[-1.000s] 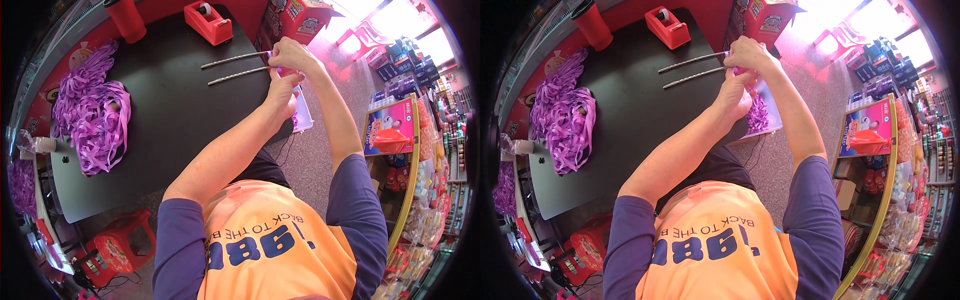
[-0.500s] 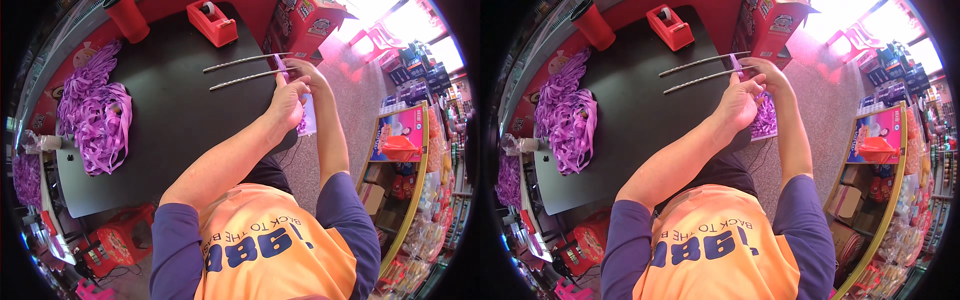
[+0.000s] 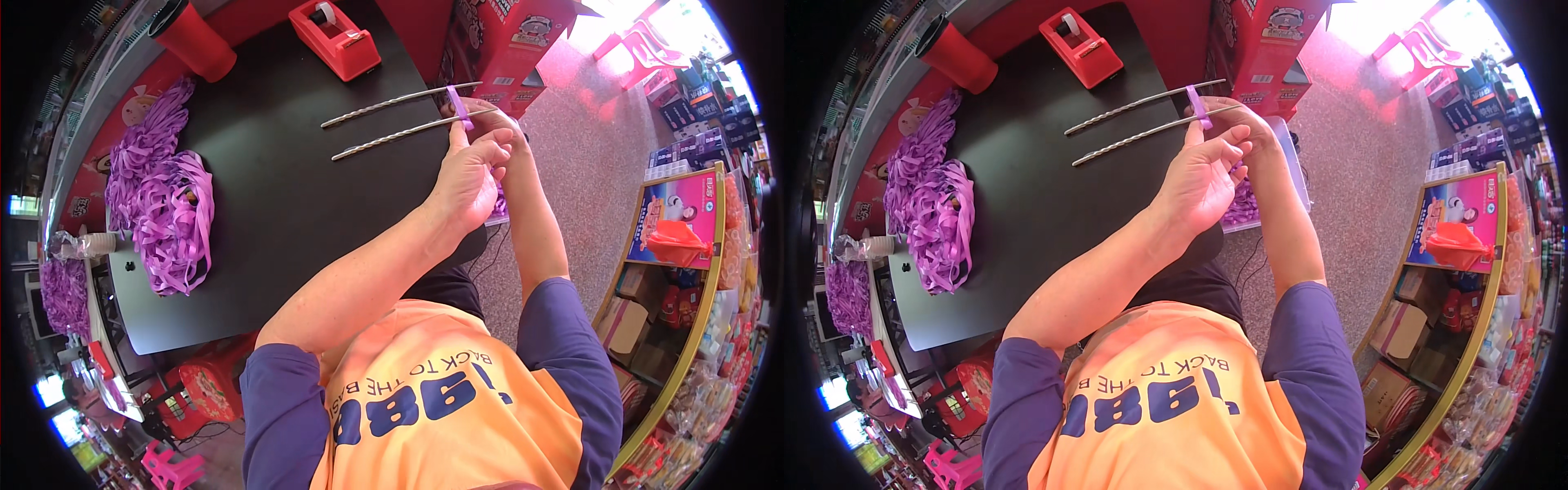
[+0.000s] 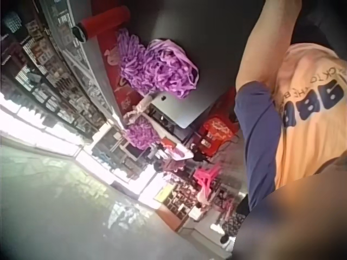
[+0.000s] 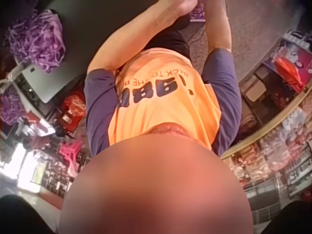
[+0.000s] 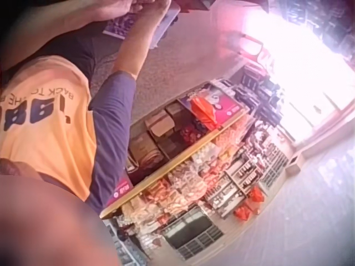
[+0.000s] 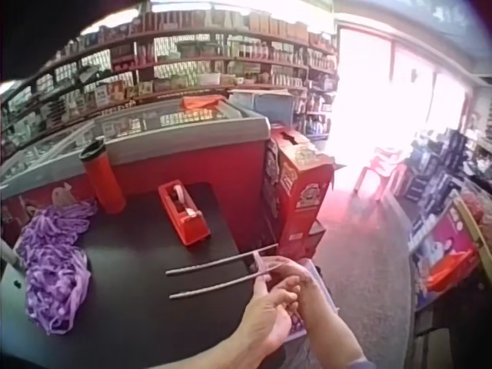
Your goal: Tie purple ribbons onto metal display rods at a retail counter.
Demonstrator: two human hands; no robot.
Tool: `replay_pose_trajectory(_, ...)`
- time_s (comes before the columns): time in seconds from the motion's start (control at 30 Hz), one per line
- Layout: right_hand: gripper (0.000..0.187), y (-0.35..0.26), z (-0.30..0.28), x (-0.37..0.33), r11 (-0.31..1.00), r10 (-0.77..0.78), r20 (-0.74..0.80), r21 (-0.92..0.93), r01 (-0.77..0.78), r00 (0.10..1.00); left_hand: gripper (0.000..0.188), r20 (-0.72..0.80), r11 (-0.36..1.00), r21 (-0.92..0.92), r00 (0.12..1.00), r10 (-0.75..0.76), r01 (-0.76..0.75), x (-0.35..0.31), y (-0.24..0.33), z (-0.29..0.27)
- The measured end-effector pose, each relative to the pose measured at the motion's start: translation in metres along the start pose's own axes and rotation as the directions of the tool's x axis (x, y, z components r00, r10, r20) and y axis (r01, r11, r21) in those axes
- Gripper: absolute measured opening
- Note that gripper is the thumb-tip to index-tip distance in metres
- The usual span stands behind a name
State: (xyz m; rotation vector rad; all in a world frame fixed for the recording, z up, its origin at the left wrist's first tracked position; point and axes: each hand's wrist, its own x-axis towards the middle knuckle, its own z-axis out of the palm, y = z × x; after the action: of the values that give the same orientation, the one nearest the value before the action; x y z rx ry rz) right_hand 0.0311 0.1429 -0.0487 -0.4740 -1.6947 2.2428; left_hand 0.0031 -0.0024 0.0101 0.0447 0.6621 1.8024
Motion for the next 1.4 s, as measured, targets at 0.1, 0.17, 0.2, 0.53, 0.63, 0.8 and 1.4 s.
replay_pose_trajectory(0.1,0.017,-0.006,-0.011,0.018,0.924,0.221,0.077,0.303,-0.234,0.972,0.067,0.0,1.0,0.007,1.0,0.016,-0.016,0.001,-0.001,-0.001)
replay_pose_trajectory(0.17,0.014,-0.009,-0.019,0.021,0.875,0.304,0.14,0.35,-0.334,0.942,0.065,0.004,0.999,0.011,1.0,0.031,-0.031,0.002,-0.001,-0.001)
replay_pose_trajectory(0.2,0.014,-0.012,-0.024,0.022,0.851,0.356,0.149,0.357,-0.386,0.922,0.063,0.008,0.999,0.012,0.999,0.039,-0.04,0.002,-0.001,-0.002)
replay_pose_trajectory(0.53,0.022,-0.015,-0.03,0.029,0.869,0.274,0.097,0.401,-0.29,0.957,0.059,-0.008,0.999,0.023,1.0,0.026,-0.026,0.003,-0.004,-0.002)
replay_pose_trajectory(0.63,0.027,-0.026,-0.033,0.026,0.944,0.247,0.102,0.202,-0.263,0.964,0.06,0.002,1.0,0.013,1.0,0.023,-0.023,0.003,-0.004,-0.002)
replay_pose_trajectory(0.8,0.03,-0.042,-0.029,0.014,0.963,0.024,-0.117,-0.264,-0.055,0.993,0.055,0.01,0.999,0.026,0.999,0.047,-0.047,0.002,-0.006,-0.002)
replay_pose_trajectory(1.4,0.019,-0.018,0.035,-0.056,0.602,-0.577,-0.246,-0.772,0.202,0.779,0.055,0.101,0.991,-0.132,0.994,0.051,-0.038,0.002,-0.002,-0.005)
